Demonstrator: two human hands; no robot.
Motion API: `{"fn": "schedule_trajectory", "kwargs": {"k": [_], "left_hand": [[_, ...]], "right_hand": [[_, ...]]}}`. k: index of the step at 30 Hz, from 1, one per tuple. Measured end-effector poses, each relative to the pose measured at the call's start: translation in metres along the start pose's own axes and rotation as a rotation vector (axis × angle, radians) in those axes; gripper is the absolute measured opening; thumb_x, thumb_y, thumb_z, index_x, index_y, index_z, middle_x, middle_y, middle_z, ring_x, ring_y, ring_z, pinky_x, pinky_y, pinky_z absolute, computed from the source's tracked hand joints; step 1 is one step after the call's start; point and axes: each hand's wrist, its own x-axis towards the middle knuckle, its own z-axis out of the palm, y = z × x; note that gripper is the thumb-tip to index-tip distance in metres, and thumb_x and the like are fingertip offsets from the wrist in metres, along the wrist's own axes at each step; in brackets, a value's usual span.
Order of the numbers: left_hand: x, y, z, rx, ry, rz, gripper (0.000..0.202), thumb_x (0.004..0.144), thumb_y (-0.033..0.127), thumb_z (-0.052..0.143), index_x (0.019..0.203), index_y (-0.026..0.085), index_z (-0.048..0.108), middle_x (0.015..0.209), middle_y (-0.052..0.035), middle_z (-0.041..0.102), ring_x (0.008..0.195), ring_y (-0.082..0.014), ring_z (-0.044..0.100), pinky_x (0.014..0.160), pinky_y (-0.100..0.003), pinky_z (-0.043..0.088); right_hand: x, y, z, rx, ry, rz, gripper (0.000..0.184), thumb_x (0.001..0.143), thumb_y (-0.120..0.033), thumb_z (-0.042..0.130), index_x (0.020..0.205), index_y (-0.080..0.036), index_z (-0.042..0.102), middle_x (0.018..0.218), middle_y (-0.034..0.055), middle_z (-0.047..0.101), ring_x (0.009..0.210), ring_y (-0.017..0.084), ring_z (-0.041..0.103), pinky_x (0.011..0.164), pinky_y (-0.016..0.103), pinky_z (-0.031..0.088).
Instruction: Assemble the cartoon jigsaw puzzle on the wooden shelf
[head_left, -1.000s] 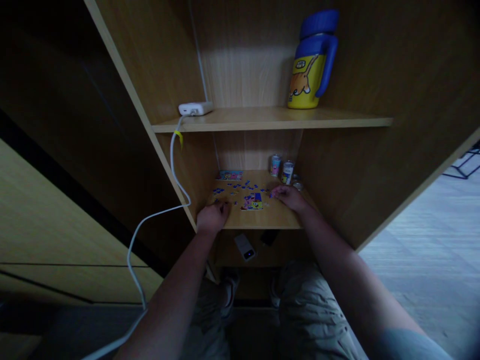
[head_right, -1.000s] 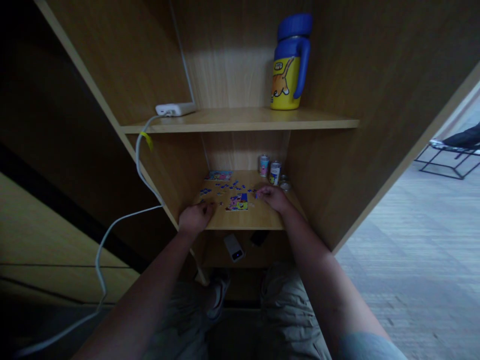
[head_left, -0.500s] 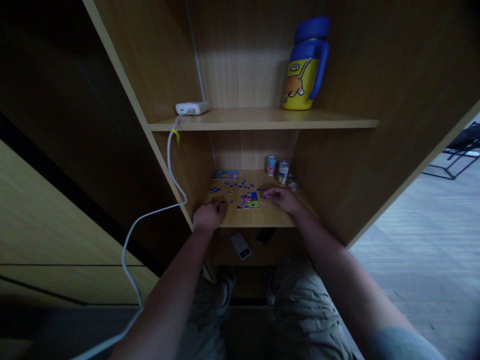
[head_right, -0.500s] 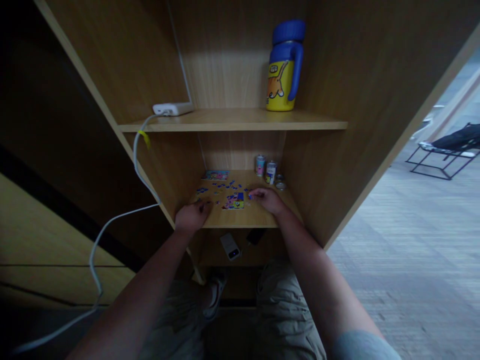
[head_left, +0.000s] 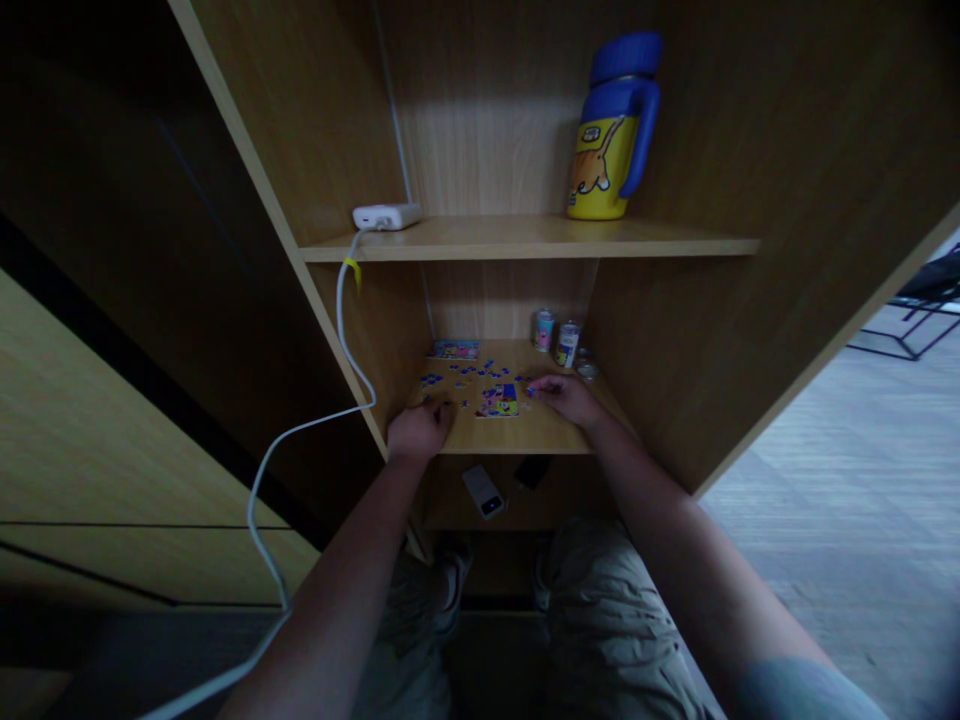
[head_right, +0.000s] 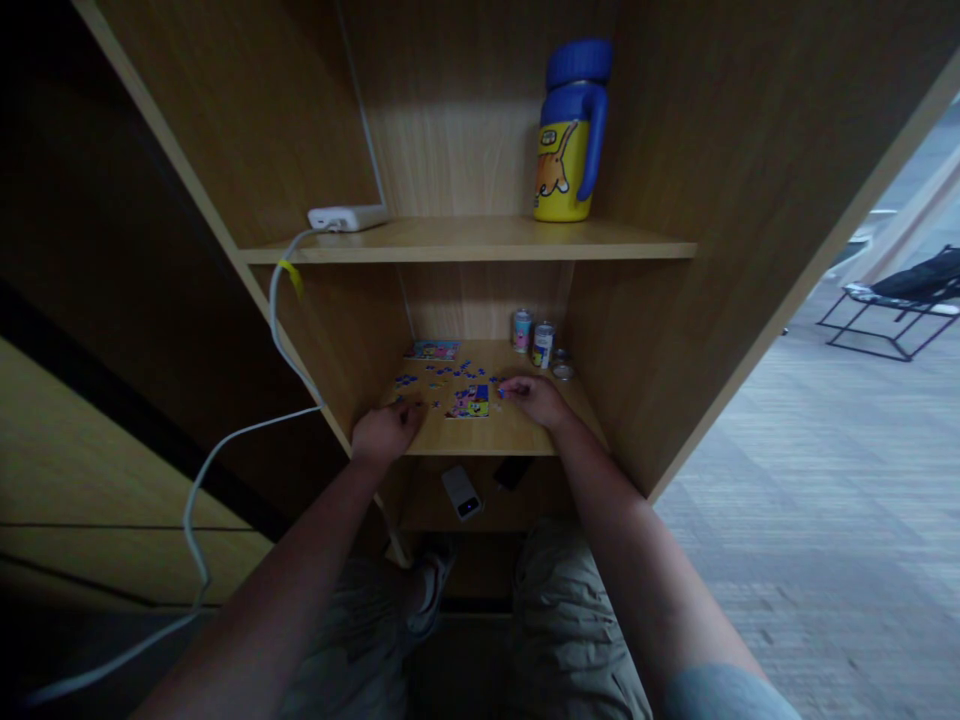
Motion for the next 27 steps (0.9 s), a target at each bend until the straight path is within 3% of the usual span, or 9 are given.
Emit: {"fn": "schedule_trajectory", "kwargs": {"k": [19, 27], "left_hand": [[-0.001, 0.003, -0.003, 0.008, -0.012, -0.011, 0.054, 0.112, 0.052, 0.038, 0.123, 0.023, 0.082, 0.114, -0.0160, 0.084, 0.107, -0.0366, 0.082, 0.089, -0.044, 0.064], [-0.001, 0.003, -0.001, 0.008, 0.007, 0.001, 0.056, 0.113, 0.052, 0.037, 0.124, 0.022, 0.082, 0.111, -0.0167, 0.084, 0.104, -0.0365, 0.082, 0.089, -0.044, 0.064]], "right_hand": [[0.003, 0.014, -0.002, 0.012, 0.009, -0.044, 0.044, 0.081, -0.066, 0.087, 0.097, -0.024, 0.083, 0.106, 0.0097, 0.085, 0.099, 0.028, 0.078, 0.099, 0.048, 0.063], [0.003, 0.014, -0.006, 0.089, -0.012, -0.021, 0.044, 0.084, -0.060, 0.084, 0.108, -0.023, 0.080, 0.102, 0.0093, 0.083, 0.088, 0.025, 0.077, 0.087, 0.044, 0.065]]}}
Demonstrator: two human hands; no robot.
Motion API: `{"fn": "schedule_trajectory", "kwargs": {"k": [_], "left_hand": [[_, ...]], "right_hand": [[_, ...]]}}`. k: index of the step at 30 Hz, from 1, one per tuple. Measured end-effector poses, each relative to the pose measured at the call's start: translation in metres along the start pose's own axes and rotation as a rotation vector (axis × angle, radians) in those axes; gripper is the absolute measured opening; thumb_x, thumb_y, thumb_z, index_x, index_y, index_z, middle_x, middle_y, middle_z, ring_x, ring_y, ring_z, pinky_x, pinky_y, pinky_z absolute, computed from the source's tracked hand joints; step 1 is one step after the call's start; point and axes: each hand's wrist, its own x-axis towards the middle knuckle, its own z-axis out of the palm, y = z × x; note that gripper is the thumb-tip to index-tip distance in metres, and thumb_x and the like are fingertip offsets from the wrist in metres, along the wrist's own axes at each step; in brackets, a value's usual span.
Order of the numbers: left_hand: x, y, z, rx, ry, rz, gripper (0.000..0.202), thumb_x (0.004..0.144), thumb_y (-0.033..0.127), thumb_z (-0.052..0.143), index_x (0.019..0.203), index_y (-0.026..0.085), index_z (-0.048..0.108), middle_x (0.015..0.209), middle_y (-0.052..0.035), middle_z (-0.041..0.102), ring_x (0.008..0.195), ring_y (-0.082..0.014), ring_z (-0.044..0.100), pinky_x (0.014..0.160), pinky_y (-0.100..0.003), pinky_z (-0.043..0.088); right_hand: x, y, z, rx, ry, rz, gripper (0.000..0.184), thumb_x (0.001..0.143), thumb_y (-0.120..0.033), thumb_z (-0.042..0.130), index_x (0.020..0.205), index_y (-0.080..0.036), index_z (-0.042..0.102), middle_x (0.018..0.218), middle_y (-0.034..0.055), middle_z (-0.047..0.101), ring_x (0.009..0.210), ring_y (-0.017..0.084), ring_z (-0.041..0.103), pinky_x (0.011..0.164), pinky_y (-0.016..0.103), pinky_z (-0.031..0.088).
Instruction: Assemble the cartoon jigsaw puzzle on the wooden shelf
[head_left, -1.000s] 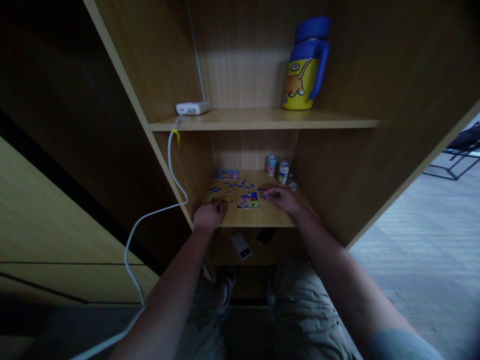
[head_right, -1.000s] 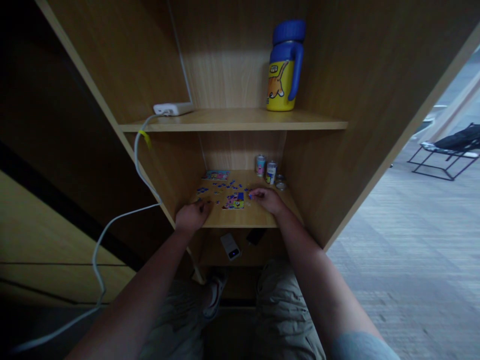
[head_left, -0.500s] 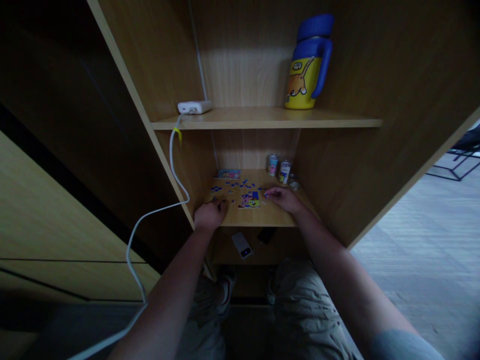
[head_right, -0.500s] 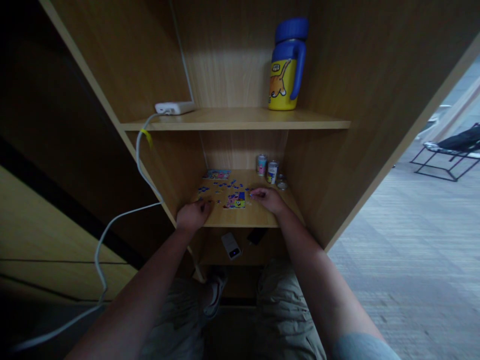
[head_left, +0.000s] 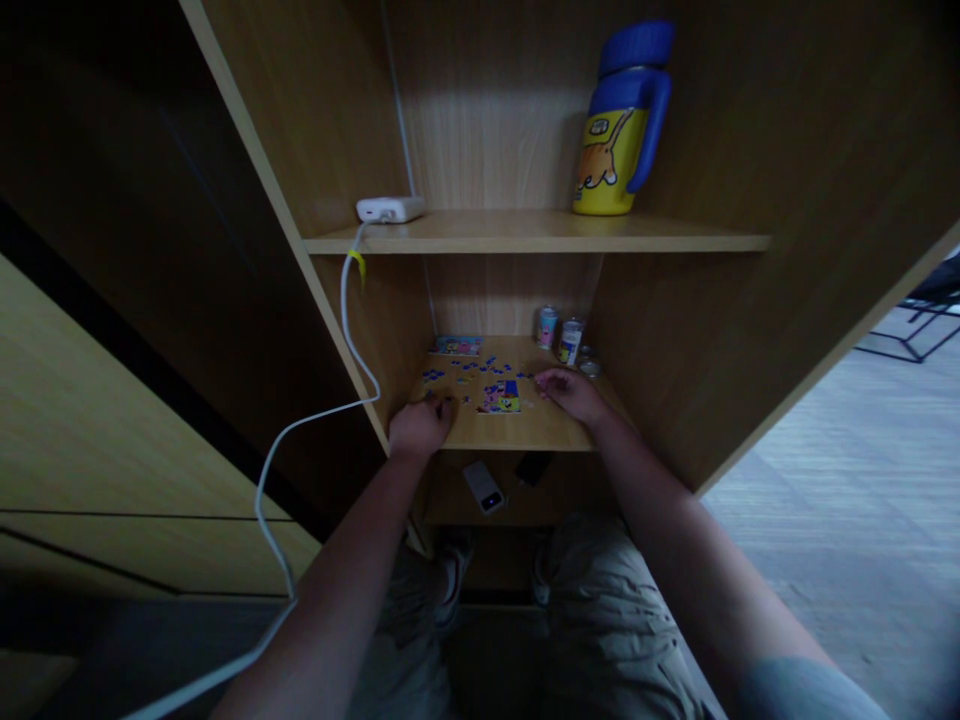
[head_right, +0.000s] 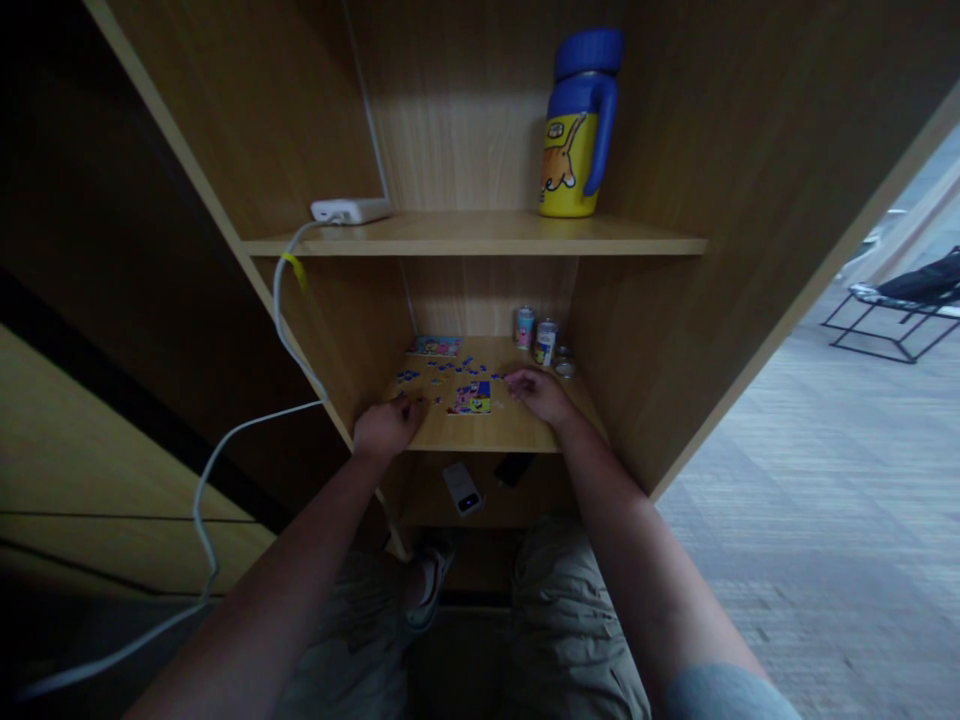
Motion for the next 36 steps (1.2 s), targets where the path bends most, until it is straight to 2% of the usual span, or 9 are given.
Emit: {"fn": "schedule_trajectory", "kwargs": {"k": [4, 7, 15, 20, 24, 29, 33, 36], "left_hand": [[0.000, -0.001, 0.001, -0.015, -0.012, 0.004, 0.054, 0.112, 0.052, 0.039, 0.127, 0.024, 0.082, 0.114, -0.0160, 0.084, 0.107, -0.0358, 0.081, 0.091, -0.044, 0.063], [0.001, -0.002, 0.002, -0.019, -0.015, 0.006, 0.053, 0.112, 0.051, 0.039, 0.128, 0.024, 0.082, 0.114, -0.0160, 0.084, 0.108, -0.0360, 0.081, 0.091, -0.044, 0.063], [0.002, -0.003, 0.003, -0.017, -0.011, 0.003, 0.052, 0.112, 0.051, 0.040, 0.124, 0.023, 0.083, 0.113, -0.0151, 0.084, 0.108, -0.0346, 0.081, 0.091, -0.042, 0.063], [0.002, -0.003, 0.003, -0.012, -0.007, 0.007, 0.054, 0.112, 0.053, 0.039, 0.121, 0.023, 0.083, 0.112, -0.0150, 0.085, 0.108, -0.0343, 0.081, 0.091, -0.040, 0.063], [0.001, -0.003, 0.004, -0.017, -0.001, 0.008, 0.052, 0.112, 0.052, 0.040, 0.123, 0.025, 0.083, 0.112, -0.0143, 0.085, 0.107, -0.0341, 0.081, 0.091, -0.041, 0.063], [0.000, -0.003, 0.004, -0.018, 0.006, -0.004, 0.054, 0.111, 0.052, 0.038, 0.118, 0.024, 0.084, 0.111, -0.0154, 0.084, 0.106, -0.0344, 0.081, 0.091, -0.042, 0.063], [0.000, -0.002, 0.002, -0.018, -0.002, 0.004, 0.053, 0.111, 0.051, 0.038, 0.118, 0.025, 0.084, 0.110, -0.0148, 0.085, 0.104, -0.0341, 0.082, 0.090, -0.042, 0.064], [-0.001, -0.002, 0.000, 0.003, -0.009, 0.019, 0.054, 0.111, 0.051, 0.038, 0.118, 0.024, 0.084, 0.110, -0.0151, 0.085, 0.103, -0.0344, 0.082, 0.088, -0.042, 0.064]], "right_hand": [[0.002, 0.004, 0.001, 0.011, 0.031, -0.051, 0.041, 0.080, -0.048, 0.087, 0.112, -0.024, 0.078, 0.111, 0.0096, 0.084, 0.099, 0.026, 0.078, 0.096, 0.044, 0.063], [0.004, 0.007, 0.003, 0.050, 0.018, -0.049, 0.041, 0.080, -0.046, 0.086, 0.114, -0.025, 0.075, 0.108, 0.0089, 0.085, 0.099, 0.026, 0.079, 0.096, 0.044, 0.062], [0.003, 0.010, 0.002, 0.115, 0.031, 0.043, 0.044, 0.081, -0.044, 0.087, 0.117, -0.026, 0.071, 0.104, 0.0083, 0.085, 0.089, 0.025, 0.078, 0.081, 0.039, 0.062], [0.002, 0.006, 0.002, 0.073, 0.049, 0.012, 0.045, 0.082, -0.048, 0.084, 0.118, -0.024, 0.071, 0.104, 0.0093, 0.085, 0.081, 0.022, 0.073, 0.073, 0.035, 0.058], [0.000, 0.000, 0.002, 0.049, 0.070, 0.047, 0.043, 0.086, -0.053, 0.080, 0.116, -0.024, 0.070, 0.101, 0.0080, 0.082, 0.080, 0.021, 0.074, 0.069, 0.034, 0.060], [0.001, -0.003, 0.003, 0.032, 0.080, 0.066, 0.042, 0.087, -0.058, 0.078, 0.110, -0.024, 0.071, 0.099, 0.0084, 0.080, 0.084, 0.022, 0.075, 0.074, 0.037, 0.064], [0.002, -0.003, 0.002, 0.004, 0.080, 0.025, 0.039, 0.080, -0.053, 0.085, 0.104, -0.024, 0.073, 0.098, 0.0089, 0.081, 0.086, 0.023, 0.076, 0.086, 0.041, 0.064], [0.002, -0.003, 0.000, -0.031, 0.075, -0.004, 0.040, 0.080, -0.052, 0.085, 0.107, -0.024, 0.076, 0.096, 0.0081, 0.081, 0.087, 0.024, 0.076, 0.087, 0.043, 0.064]]}}
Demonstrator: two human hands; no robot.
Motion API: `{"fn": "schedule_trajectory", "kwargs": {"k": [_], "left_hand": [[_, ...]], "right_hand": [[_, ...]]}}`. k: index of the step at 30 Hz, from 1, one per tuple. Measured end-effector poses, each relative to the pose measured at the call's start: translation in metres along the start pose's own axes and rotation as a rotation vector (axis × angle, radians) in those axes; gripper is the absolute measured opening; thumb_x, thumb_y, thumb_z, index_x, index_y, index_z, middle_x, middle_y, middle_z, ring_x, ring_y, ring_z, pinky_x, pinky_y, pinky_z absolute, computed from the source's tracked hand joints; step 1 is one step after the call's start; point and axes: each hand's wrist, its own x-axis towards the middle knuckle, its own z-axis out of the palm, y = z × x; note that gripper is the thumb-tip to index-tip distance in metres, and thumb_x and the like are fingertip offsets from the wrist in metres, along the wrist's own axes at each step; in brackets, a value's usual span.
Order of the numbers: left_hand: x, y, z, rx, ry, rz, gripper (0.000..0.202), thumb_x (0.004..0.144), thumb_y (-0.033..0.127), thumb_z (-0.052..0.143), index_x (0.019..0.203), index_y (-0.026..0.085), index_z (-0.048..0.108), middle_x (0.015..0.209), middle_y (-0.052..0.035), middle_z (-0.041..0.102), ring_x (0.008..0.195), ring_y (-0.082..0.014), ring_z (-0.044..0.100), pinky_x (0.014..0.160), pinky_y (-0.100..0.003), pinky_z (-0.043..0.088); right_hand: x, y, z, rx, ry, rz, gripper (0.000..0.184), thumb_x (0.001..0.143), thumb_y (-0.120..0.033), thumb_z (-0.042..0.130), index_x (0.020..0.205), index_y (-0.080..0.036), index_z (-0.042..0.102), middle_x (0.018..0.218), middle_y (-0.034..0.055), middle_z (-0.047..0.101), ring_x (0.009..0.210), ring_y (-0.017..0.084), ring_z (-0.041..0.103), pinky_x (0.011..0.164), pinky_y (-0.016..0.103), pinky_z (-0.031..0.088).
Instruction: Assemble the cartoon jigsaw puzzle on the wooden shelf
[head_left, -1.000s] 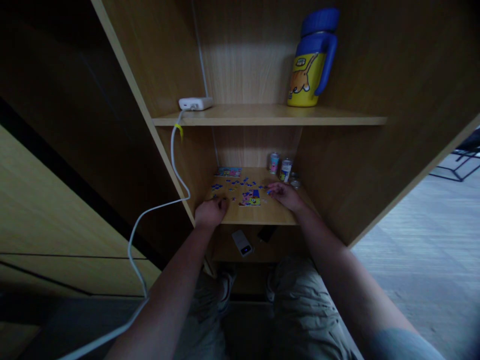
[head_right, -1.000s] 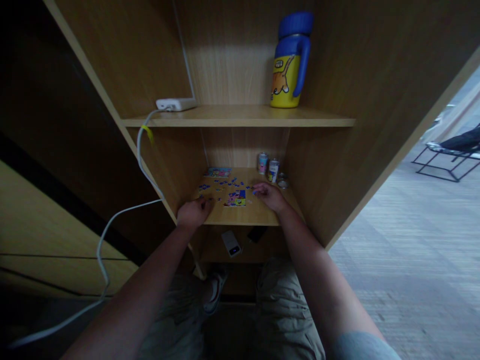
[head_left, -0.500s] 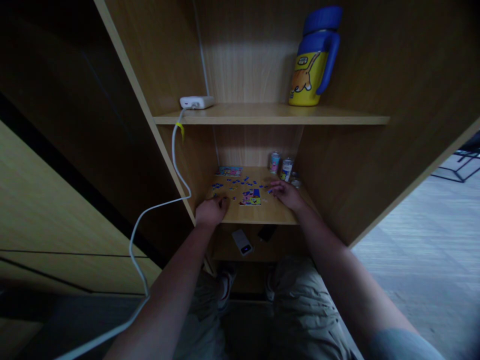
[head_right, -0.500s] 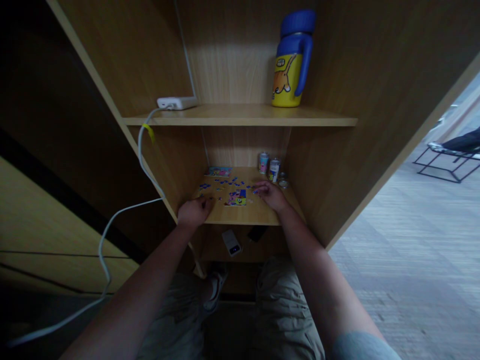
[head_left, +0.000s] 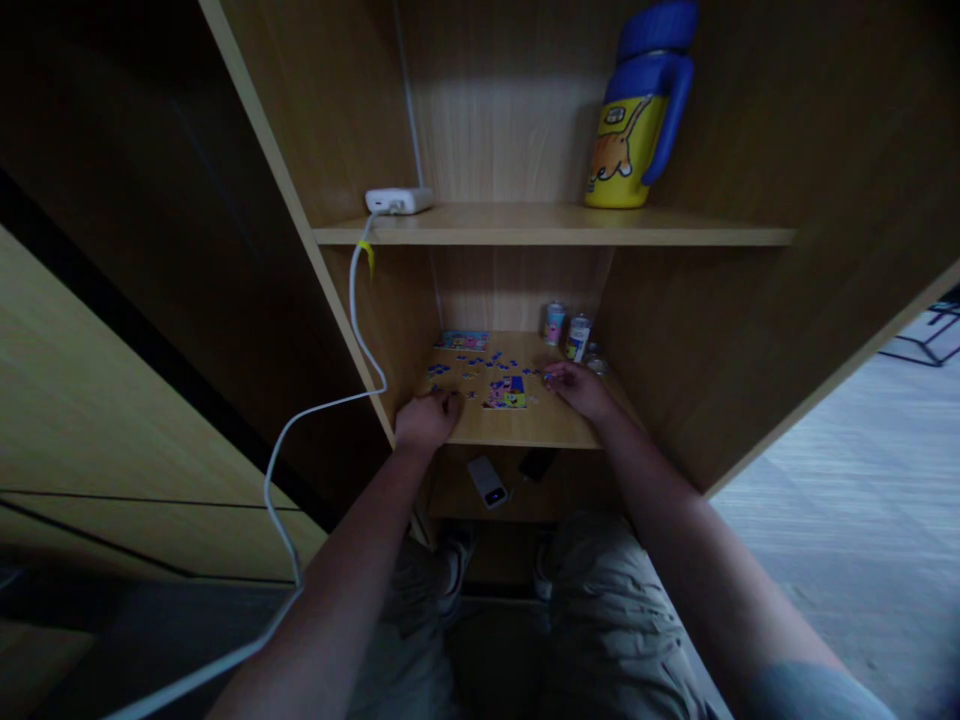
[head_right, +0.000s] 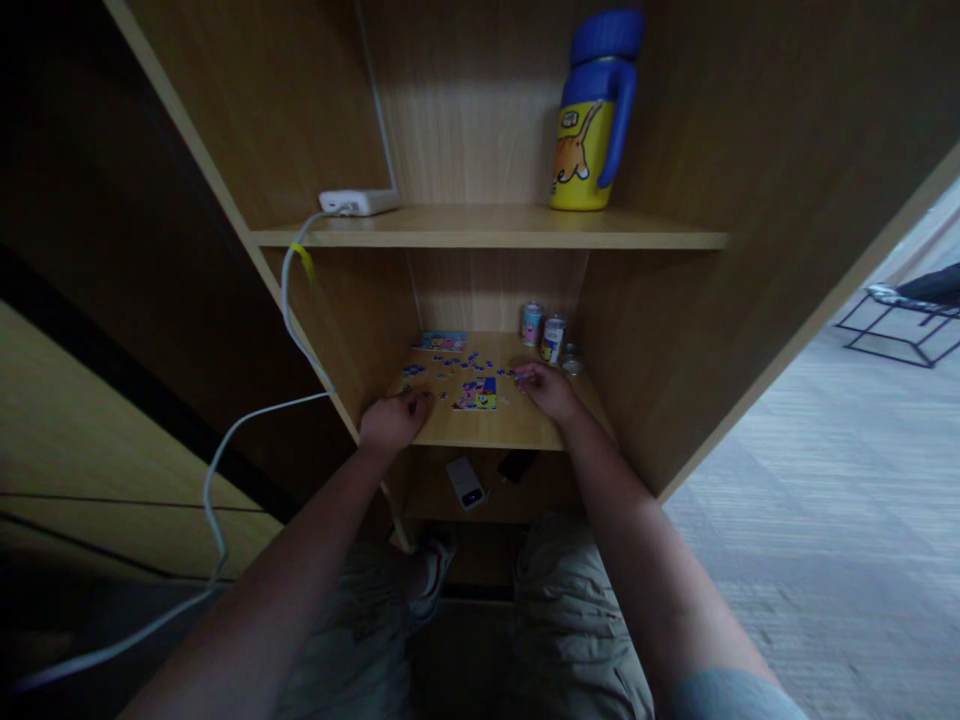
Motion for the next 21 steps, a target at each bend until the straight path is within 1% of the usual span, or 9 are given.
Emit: {"fn": "schedule_trajectory", "kwargs": {"k": [3, 5, 8, 12, 17, 21], "left_hand": [[0.000, 0.001, -0.001, 0.015, -0.019, 0.009, 0.055, 0.111, 0.053, 0.038, 0.121, 0.024, 0.083, 0.111, -0.0153, 0.085, 0.105, -0.0345, 0.082, 0.088, -0.042, 0.064], [0.002, 0.002, -0.002, 0.024, -0.044, 0.017, 0.057, 0.111, 0.055, 0.036, 0.123, 0.025, 0.083, 0.113, -0.0155, 0.084, 0.107, -0.0351, 0.081, 0.089, -0.042, 0.064], [0.008, 0.004, -0.002, 0.048, -0.097, 0.031, 0.058, 0.111, 0.054, 0.035, 0.125, 0.024, 0.083, 0.119, -0.0169, 0.083, 0.111, -0.0369, 0.080, 0.091, -0.045, 0.064], [0.018, 0.005, -0.003, 0.080, -0.137, 0.063, 0.061, 0.111, 0.053, 0.034, 0.124, 0.021, 0.084, 0.123, -0.0194, 0.082, 0.116, -0.0383, 0.078, 0.095, -0.048, 0.063], [0.020, 0.005, -0.001, 0.076, -0.132, 0.037, 0.065, 0.110, 0.055, 0.034, 0.123, 0.018, 0.085, 0.121, -0.0209, 0.082, 0.114, -0.0391, 0.078, 0.096, -0.049, 0.063], [0.016, 0.004, 0.002, 0.037, -0.091, 0.009, 0.064, 0.111, 0.056, 0.034, 0.123, 0.021, 0.086, 0.118, -0.0189, 0.083, 0.111, -0.0383, 0.079, 0.094, -0.048, 0.064]], "right_hand": [[-0.001, 0.000, 0.000, -0.058, -0.002, -0.010, 0.039, 0.084, -0.055, 0.083, 0.109, -0.024, 0.079, 0.094, 0.0083, 0.082, 0.084, 0.025, 0.076, 0.085, 0.043, 0.064], [-0.002, 0.001, 0.001, -0.090, 0.005, -0.021, 0.038, 0.085, -0.056, 0.082, 0.107, -0.025, 0.080, 0.095, 0.0084, 0.083, 0.085, 0.025, 0.076, 0.086, 0.044, 0.064], [-0.003, 0.001, 0.004, -0.124, 0.022, -0.047, 0.035, 0.086, -0.056, 0.081, 0.102, -0.025, 0.080, 0.100, 0.0083, 0.084, 0.089, 0.026, 0.076, 0.089, 0.044, 0.064], [-0.003, 0.000, 0.006, -0.183, 0.028, -0.066, 0.036, 0.088, -0.058, 0.076, 0.100, -0.025, 0.080, 0.099, 0.0087, 0.085, 0.088, 0.026, 0.076, 0.086, 0.043, 0.063], [-0.003, 0.001, 0.006, -0.277, 0.066, -0.086, 0.030, 0.091, -0.054, 0.073, 0.095, -0.025, 0.080, 0.098, 0.0091, 0.084, 0.088, 0.026, 0.076, 0.085, 0.042, 0.062], [-0.002, 0.007, 0.005, -0.418, 0.061, -0.092, 0.025, 0.094, -0.047, 0.068, 0.092, -0.024, 0.079, 0.096, 0.0086, 0.084, 0.086, 0.025, 0.075, 0.083, 0.042, 0.061]]}}
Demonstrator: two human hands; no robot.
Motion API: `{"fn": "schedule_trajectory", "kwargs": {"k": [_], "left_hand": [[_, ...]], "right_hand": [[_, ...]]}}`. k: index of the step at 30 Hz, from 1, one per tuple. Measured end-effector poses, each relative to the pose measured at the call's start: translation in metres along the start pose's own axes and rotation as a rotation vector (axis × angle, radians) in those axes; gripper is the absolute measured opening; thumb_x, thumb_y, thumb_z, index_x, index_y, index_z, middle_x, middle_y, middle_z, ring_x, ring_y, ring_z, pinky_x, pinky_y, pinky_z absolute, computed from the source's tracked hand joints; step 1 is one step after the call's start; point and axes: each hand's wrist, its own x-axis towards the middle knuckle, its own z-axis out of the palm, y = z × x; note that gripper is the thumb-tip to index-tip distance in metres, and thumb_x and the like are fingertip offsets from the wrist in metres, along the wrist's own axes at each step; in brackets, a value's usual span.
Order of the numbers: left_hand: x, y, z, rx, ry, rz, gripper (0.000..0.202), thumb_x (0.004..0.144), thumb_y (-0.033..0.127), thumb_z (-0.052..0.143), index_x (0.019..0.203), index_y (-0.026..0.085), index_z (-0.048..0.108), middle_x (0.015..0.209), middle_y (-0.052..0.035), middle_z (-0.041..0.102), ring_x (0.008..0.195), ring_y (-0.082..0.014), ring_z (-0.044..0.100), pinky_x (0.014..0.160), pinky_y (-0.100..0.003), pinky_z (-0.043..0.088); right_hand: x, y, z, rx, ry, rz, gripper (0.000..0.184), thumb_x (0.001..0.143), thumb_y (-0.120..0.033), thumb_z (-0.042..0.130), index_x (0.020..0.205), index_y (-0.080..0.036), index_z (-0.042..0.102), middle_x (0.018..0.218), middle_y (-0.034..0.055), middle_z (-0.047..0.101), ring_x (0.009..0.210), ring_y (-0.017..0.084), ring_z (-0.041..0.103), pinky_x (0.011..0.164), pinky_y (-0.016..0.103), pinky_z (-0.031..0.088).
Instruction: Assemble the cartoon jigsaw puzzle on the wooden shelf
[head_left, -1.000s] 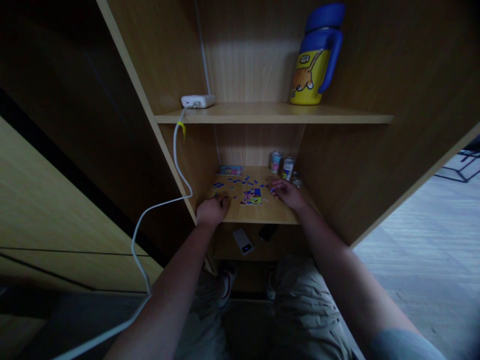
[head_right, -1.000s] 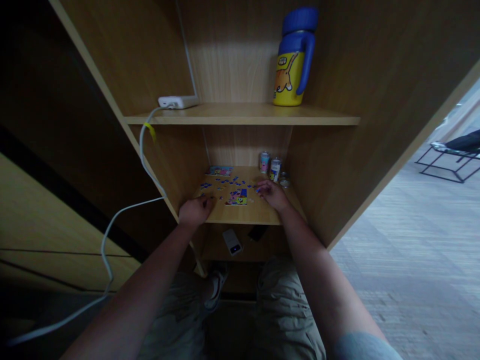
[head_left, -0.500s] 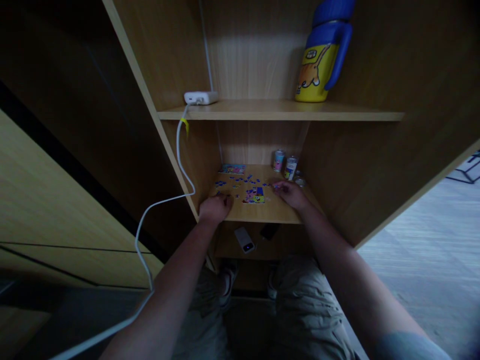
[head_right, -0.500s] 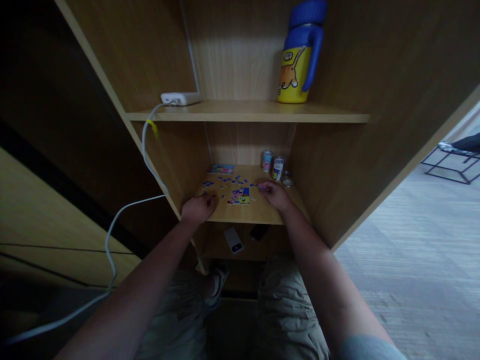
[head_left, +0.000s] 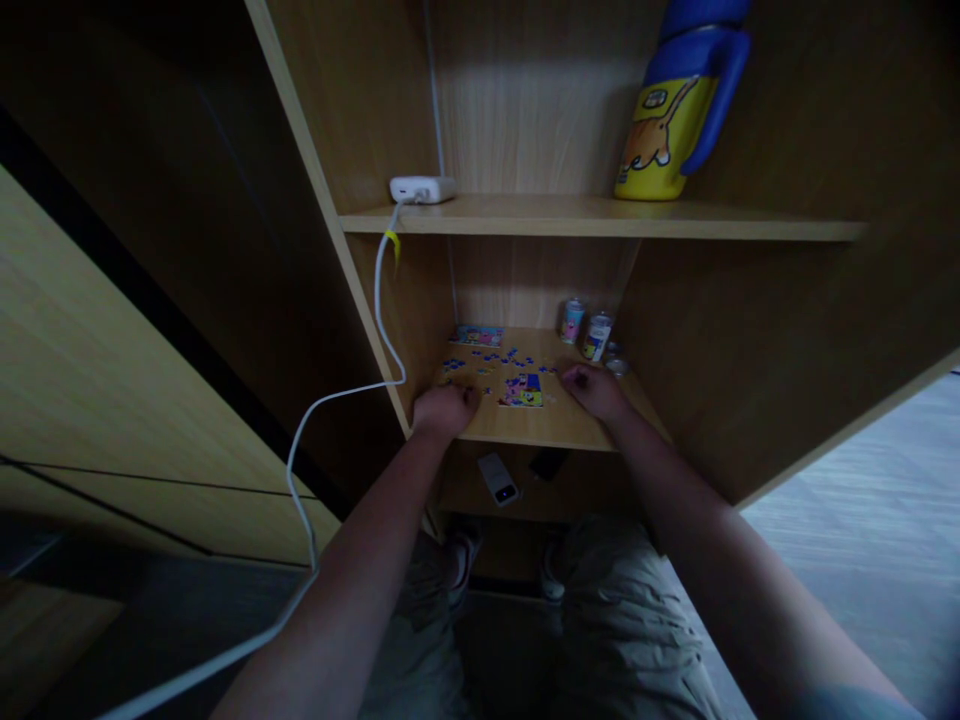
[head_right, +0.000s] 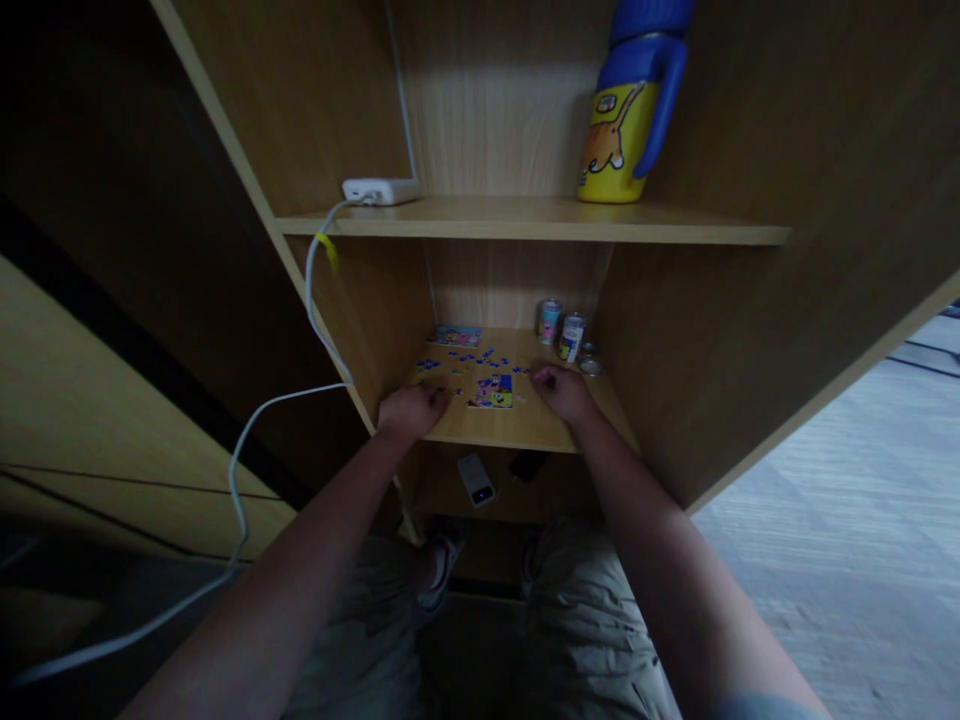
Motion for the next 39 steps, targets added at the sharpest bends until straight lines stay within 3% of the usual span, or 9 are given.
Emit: {"fn": "schedule_trajectory", "kwargs": {"k": [8, 13, 22, 27, 32, 36, 39], "left_hand": [[-0.006, 0.001, -0.003, -0.037, 0.017, -0.012, 0.061, 0.111, 0.054, 0.036, 0.123, 0.021, 0.086, 0.117, -0.0188, 0.083, 0.109, -0.0376, 0.080, 0.093, -0.048, 0.064], [-0.006, 0.000, -0.002, -0.049, 0.014, -0.021, 0.058, 0.111, 0.054, 0.038, 0.126, 0.023, 0.085, 0.119, -0.0174, 0.083, 0.112, -0.0356, 0.080, 0.095, -0.045, 0.064], [-0.010, 0.001, -0.006, -0.044, 0.036, -0.011, 0.059, 0.111, 0.051, 0.036, 0.123, 0.022, 0.085, 0.118, -0.0174, 0.083, 0.110, -0.0348, 0.080, 0.094, -0.044, 0.063], [-0.009, -0.001, -0.003, -0.044, 0.041, -0.018, 0.059, 0.111, 0.053, 0.037, 0.122, 0.020, 0.085, 0.118, -0.0184, 0.083, 0.110, -0.0360, 0.080, 0.092, -0.044, 0.063], [-0.010, 0.002, -0.006, -0.054, 0.053, -0.024, 0.057, 0.111, 0.053, 0.038, 0.123, 0.022, 0.084, 0.116, -0.0172, 0.083, 0.107, -0.0350, 0.080, 0.089, -0.043, 0.061], [-0.044, 0.003, 0.005, -0.104, 0.140, -0.077, 0.051, 0.111, 0.051, 0.041, 0.110, 0.022, 0.083, 0.104, -0.0139, 0.084, 0.097, -0.0310, 0.080, 0.081, -0.037, 0.056], [-0.098, -0.006, 0.041, -0.213, 0.159, 0.036, 0.044, 0.112, 0.044, 0.044, 0.096, 0.023, 0.080, 0.095, -0.0103, 0.083, 0.091, -0.0252, 0.078, 0.080, -0.032, 0.051]], "right_hand": [[0.002, 0.006, -0.005, -0.107, 0.009, 0.014, 0.019, 0.089, -0.043, 0.078, 0.080, -0.026, 0.078, 0.091, 0.0073, 0.082, 0.085, 0.027, 0.074, 0.083, 0.041, 0.058], [0.002, 0.004, -0.006, -0.227, 0.050, 0.134, 0.019, 0.090, -0.038, 0.082, 0.075, -0.026, 0.078, 0.086, 0.0079, 0.081, 0.079, 0.026, 0.074, 0.081, 0.040, 0.057], [0.000, -0.004, -0.003, -0.400, 0.060, -0.033, 0.021, 0.099, -0.030, 0.062, 0.090, -0.024, 0.080, 0.098, 0.0111, 0.083, 0.094, 0.027, 0.075, 0.090, 0.038, 0.058], [-0.005, -0.023, -0.003, -0.558, 0.020, -0.011, 0.029, 0.104, -0.032, 0.056, 0.100, -0.020, 0.082, 0.098, 0.0169, 0.083, 0.089, 0.028, 0.076, 0.085, 0.036, 0.057], [-0.012, -0.046, -0.006, -0.690, -0.028, 0.146, 0.044, 0.110, -0.041, 0.049, 0.113, -0.014, 0.084, 0.098, 0.0247, 0.083, 0.085, 0.034, 0.079, 0.079, 0.041, 0.057], [-0.013, -0.056, -0.007, -0.807, -0.142, 0.243, 0.058, 0.113, -0.047, 0.039, 0.110, -0.013, 0.086, 0.103, 0.0247, 0.083, 0.094, 0.034, 0.081, 0.082, 0.039, 0.058], [-0.011, -0.059, -0.007, -0.854, -0.197, 0.307, 0.063, 0.115, -0.050, 0.035, 0.112, -0.013, 0.086, 0.109, 0.0227, 0.083, 0.101, 0.033, 0.081, 0.087, 0.038, 0.059]]}}
